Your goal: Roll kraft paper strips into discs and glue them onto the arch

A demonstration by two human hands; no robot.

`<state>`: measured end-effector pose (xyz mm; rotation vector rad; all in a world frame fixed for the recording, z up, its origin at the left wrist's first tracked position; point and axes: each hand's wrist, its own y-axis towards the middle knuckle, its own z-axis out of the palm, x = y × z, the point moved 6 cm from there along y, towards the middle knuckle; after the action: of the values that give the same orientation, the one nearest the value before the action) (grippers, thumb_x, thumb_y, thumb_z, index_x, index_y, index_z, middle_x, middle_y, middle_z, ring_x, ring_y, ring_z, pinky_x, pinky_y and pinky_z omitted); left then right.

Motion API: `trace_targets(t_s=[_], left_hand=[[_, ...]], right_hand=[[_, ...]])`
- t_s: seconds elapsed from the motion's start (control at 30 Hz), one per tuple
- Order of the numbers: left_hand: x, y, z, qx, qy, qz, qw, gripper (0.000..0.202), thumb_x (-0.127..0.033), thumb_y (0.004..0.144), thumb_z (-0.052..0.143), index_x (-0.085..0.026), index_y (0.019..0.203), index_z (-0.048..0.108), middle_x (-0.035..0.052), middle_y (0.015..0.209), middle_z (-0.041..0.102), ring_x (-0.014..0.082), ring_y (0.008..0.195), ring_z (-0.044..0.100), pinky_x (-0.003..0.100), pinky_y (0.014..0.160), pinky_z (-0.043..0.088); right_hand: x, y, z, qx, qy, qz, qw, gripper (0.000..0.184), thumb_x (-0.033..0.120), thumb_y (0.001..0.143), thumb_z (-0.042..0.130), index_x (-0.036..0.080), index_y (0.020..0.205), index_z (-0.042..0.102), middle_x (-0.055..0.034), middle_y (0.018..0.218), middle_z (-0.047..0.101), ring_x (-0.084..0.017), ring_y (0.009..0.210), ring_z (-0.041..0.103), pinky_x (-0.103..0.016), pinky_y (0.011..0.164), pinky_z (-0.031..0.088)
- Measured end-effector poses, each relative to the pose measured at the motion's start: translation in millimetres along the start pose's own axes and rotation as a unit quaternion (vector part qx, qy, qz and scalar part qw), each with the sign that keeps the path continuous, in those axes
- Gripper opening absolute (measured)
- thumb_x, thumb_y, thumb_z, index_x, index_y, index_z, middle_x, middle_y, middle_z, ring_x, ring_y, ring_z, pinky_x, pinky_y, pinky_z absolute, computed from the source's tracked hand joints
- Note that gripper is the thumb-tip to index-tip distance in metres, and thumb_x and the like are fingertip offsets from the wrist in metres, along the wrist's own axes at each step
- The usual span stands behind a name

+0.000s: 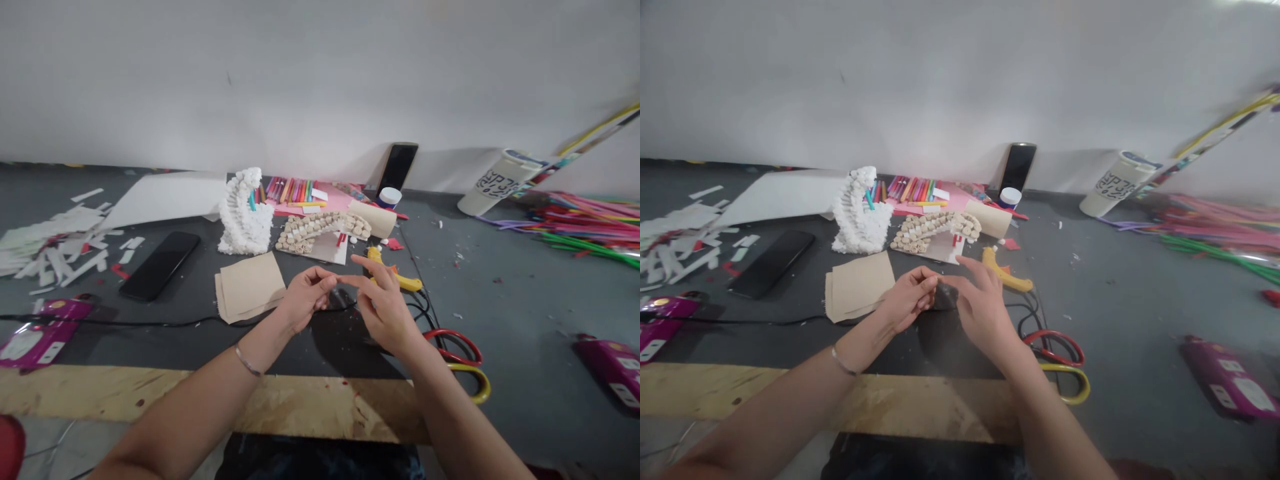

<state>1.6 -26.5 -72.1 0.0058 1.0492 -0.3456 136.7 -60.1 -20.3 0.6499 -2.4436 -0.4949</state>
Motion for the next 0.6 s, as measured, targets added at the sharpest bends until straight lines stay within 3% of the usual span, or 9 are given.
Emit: trace_targets(t_s=[0.27, 0.6], left_hand=[[-10.3, -5.7, -0.2, -0.015, 0.108, 0.055, 0.992, 0.038, -0.044, 0.062, 0.083, -0.017, 0.075, 0.061, -0.0066, 0.053, 0.054, 0.0042, 0.040, 0.040, 0.019, 0.041, 0.030], [-26.8, -11.3, -1.4, -0.054, 0.214, 0.147, 0.964, 0.024, -0.032, 0.064, 0.084, -0.018, 0.078, 0.070, -0.0001, 0.071, 0.063, 0.0123, 0.065, 0.052, 0.023, 0.062, 0.039]], right_hand=[[-4.4, -3.0, -6.1, -0.004, 0.074, 0.013, 0.997, 0.047, 0.004, 0.085, 0.037, 0.027, 0.115, 0.066, -0.0084, 0.141, 0.047, -0.026, 0.127, 0.048, -0.056, 0.107, 0.034], [-5.6, -2.9, -4.4, -0.005, 0.116, 0.025, 0.993, 0.047, 0.006, 0.085, 0.039, 0.028, 0.115, 0.066, -0.0084, 0.140, 0.049, -0.026, 0.130, 0.046, -0.053, 0.106, 0.039]])
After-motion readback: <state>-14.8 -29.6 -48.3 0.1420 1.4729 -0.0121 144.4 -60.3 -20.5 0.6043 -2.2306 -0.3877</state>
